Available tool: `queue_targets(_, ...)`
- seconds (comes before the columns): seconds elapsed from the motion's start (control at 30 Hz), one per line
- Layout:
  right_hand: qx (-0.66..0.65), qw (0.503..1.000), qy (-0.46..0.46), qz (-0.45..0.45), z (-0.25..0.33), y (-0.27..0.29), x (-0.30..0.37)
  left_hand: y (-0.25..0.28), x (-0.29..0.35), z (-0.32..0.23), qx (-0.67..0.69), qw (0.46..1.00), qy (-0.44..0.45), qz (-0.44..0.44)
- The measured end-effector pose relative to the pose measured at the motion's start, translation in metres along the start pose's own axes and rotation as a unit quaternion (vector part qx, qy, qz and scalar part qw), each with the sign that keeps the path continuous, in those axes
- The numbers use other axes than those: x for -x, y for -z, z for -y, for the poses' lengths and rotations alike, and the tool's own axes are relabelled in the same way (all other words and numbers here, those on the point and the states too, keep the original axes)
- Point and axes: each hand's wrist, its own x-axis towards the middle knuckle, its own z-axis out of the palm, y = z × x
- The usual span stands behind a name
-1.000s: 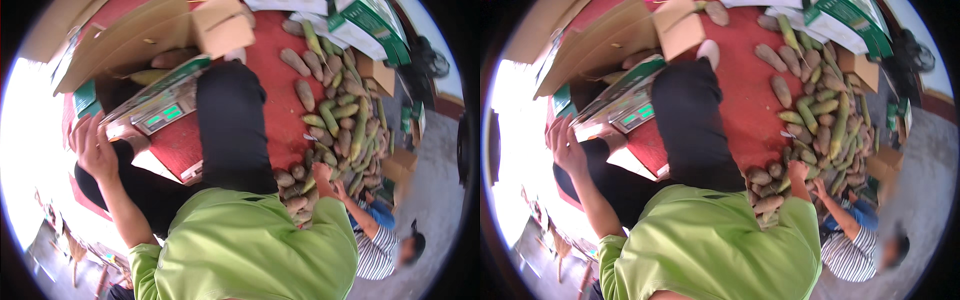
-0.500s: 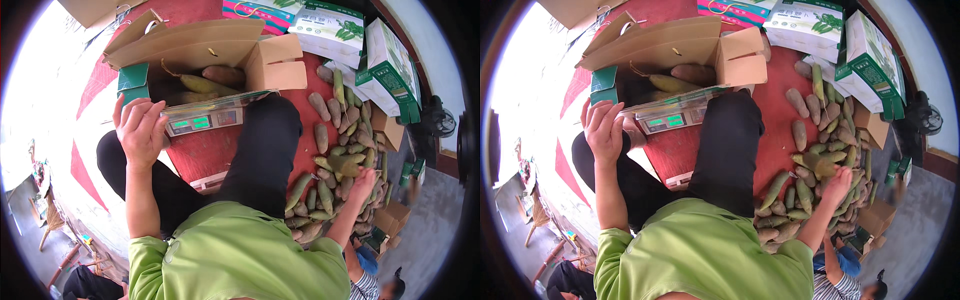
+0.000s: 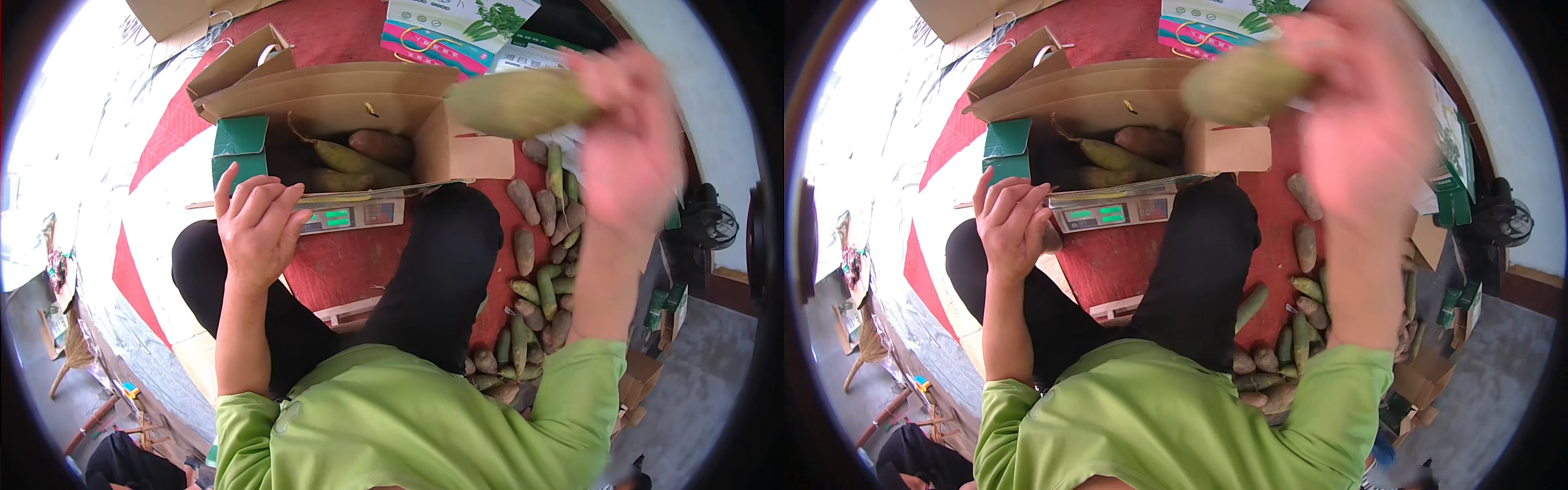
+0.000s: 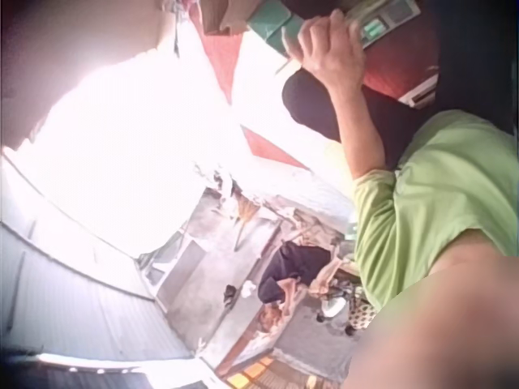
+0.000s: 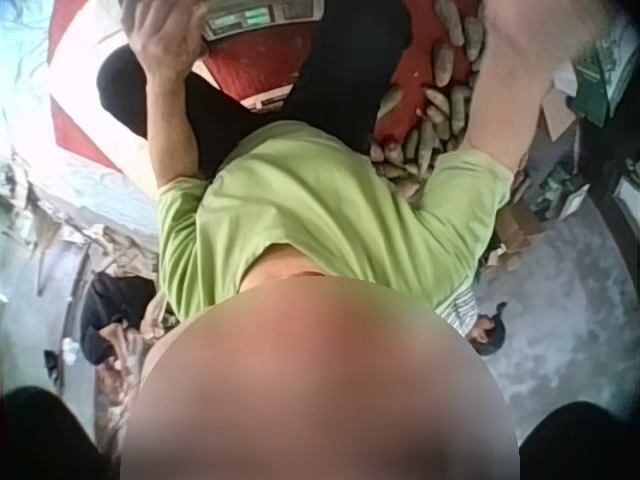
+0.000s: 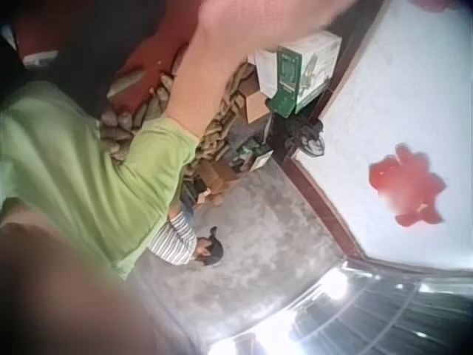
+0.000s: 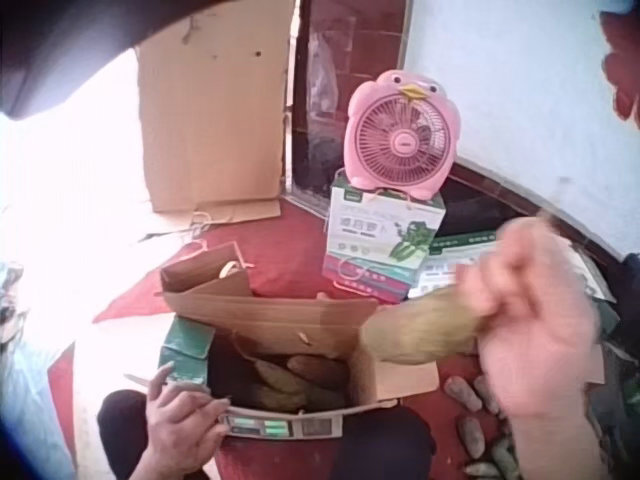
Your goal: Packing cucumbers or similar gourds into cardboard boxes for shipping.
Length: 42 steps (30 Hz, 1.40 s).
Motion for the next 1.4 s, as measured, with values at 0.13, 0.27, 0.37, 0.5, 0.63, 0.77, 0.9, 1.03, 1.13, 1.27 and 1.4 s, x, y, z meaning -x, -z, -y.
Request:
queue_targets(0.13, -0.189, 0.971, -0.142, -0.013, -0.107, -0.091, -0.024, -0.001, -0.001, 0.001, 0.02, 1.0, 0.007, 0.02)
queue_targets(0.27, 0.093, 0.974, -0.115, 0.174, -0.147, -0.116, -0.024, -0.001, -0.004, 0.002, 0.02, 0.999, 0.004, 0.026)
queue_targets(0.37, 0.29, 0.921, -0.186, 0.184, -0.134, -0.093, -0.016, 0.001, -0.003, 0.005, 0.009, 1.0, 0.002, 0.014)
queue_targets(0.5, 0.283, 0.947, -0.112, 0.104, -0.107, -0.02, 0.009, -0.001, -0.004, 0.007, 0.003, 1.0, -0.004, -0.029)
queue_targets(0.63, 0.257, 0.939, -0.155, -0.167, -0.076, 0.041, 0.06, -0.005, -0.002, 0.009, 0.004, 0.999, -0.002, -0.045)
queue_targets(0.77, 0.195, 0.916, -0.212, -0.279, -0.097, 0.113, 0.138, -0.006, 0.0, 0.009, -0.008, 0.999, 0.0, -0.047)
queue_targets(0.9, 0.208, 0.88, -0.316, -0.287, -0.14, 0.143, 0.24, -0.005, 0.001, 0.01, -0.015, 0.999, 0.003, -0.047)
queue_targets(1.03, 0.319, 0.779, -0.459, -0.284, -0.192, 0.155, 0.356, -0.005, 0.002, 0.011, -0.02, 0.999, 0.008, -0.047)
queue_targets(1.13, 0.282, 0.832, -0.421, -0.227, -0.221, 0.149, 0.426, -0.003, 0.002, 0.011, -0.026, 0.998, 0.006, -0.051)
queue_targets(1.27, 0.23, 0.762, -0.55, -0.255, -0.242, 0.185, 0.527, -0.014, 0.002, 0.012, -0.005, 0.998, 0.002, -0.056)
queue_targets(1.4, 0.49, 0.738, -0.462, 0.036, -0.221, 0.155, 0.5, -0.007, 0.005, 0.01, -0.024, 0.999, 0.005, -0.049)
